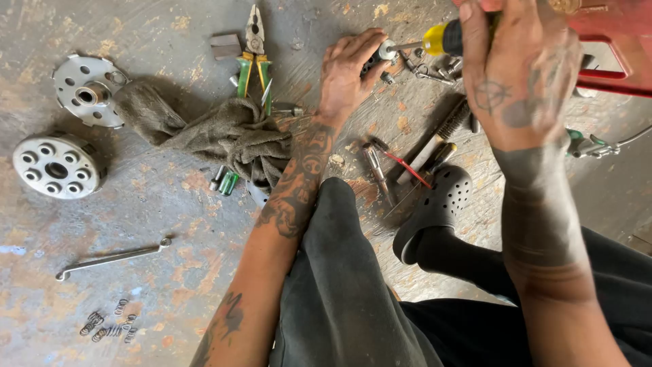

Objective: The person sits on the workshop floor and uses a screwdriver to loosen and remove a fitting from a small engine carburetor assembly held in their lap. They then scrub the metal part with a wire brush, working over its surfaces while holding the assembly.

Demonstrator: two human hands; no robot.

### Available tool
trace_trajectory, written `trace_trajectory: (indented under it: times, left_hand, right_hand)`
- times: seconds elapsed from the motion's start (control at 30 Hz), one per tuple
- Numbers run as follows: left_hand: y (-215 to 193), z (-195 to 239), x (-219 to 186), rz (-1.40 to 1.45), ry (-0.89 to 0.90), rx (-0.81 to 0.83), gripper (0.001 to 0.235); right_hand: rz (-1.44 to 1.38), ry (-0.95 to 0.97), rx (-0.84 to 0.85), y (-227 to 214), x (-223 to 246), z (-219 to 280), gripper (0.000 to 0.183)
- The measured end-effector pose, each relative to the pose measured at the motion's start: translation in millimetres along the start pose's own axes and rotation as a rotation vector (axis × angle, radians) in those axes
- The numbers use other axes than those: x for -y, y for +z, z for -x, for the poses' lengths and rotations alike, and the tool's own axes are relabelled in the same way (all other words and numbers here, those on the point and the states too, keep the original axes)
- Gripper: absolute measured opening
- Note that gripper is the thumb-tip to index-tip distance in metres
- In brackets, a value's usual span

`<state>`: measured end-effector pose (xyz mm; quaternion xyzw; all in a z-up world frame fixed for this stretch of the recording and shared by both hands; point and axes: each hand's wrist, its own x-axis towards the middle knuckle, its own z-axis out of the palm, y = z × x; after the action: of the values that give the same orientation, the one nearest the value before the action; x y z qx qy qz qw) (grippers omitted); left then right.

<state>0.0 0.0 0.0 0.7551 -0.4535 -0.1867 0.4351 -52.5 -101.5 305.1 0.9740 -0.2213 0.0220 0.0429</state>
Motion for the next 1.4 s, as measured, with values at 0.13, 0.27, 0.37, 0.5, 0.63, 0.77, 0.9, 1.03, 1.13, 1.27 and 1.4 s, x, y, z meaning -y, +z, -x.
trace_trajectory:
  times: [0.13, 0.27, 0.37, 0.5, 0.63, 0.77, 0.9, 1.03, 1.13, 1.27, 1.4]
  left_hand:
    - [0.8, 0.4, 2.4, 0.008, -0.001, 0.003, 0.043]
    - [-1.5, 0.0, -0.7, -0.005, 0.013, -0.002, 0.044]
    - [-6.6, -0.7, -3.9, 0.019, 0.02, 0.0, 0.045]
    - [-28.6, -3.6, -14.5, 0.108, 0.003, 0.034, 0.046]
    - [-50.5, -6.9, -28.6, 0.169, 0.068, -0.017, 0.042]
    - [-30.4, -5.1, -12.1, 0.128, 0.115, -0.062, 0.04]
    - [-9.2, 1.1, 8.2, 0.083, 0.167, -0.144, 0.04]
    - [-5.1, -0.7, 9.6, 0.1, 0.174, -0.166, 0.039]
    - [3.0, 2.1, 14.9, 0.088, 0.16, -0.157, 0.039]
    - [-12.6, -3.0, 3.7, 0.076, 0.153, -0.156, 0.038]
    - [-21.3, -5.1, -4.4, 0.102, 0.148, -0.155, 0.038]
  right_hand:
    - [0.171, 0.066, 0.054, 4.0, -15.1, 5.2, 0.048]
    - [-0.19, 0.023, 0.215, 0.6, -15.2, 1.5, 0.045]
    - [-0.136, 0.012, 0.139, 4.9, -9.3, -2.6, 0.031]
    - [0.071, 0.154, 0.129, 3.2, -0.1, -6.6, 0.049]
    - [-0.069, 0.17, 0.281, -1.9, 9.6, -19.7, 0.051]
    - [-0.054, 0.272, 0.287, -1.1, 23.0, -20.8, 0.036]
    - [-0.177, 0.478, 0.36, -27.5, 32.7, -29.0, 0.048]
    - [-0.041, 0.257, 0.539, -16.8, 27.5, -37.2, 0.057]
    - [-0.109, 0.401, 0.411, -11.5, 31.5, -31.8, 0.043]
    - [-0.143, 0.57, 0.466, -13.9, 23.6, -33.6, 0.064]
    - [-0.194, 0.369, 0.482, -19.5, 24.9, -35.1, 0.057]
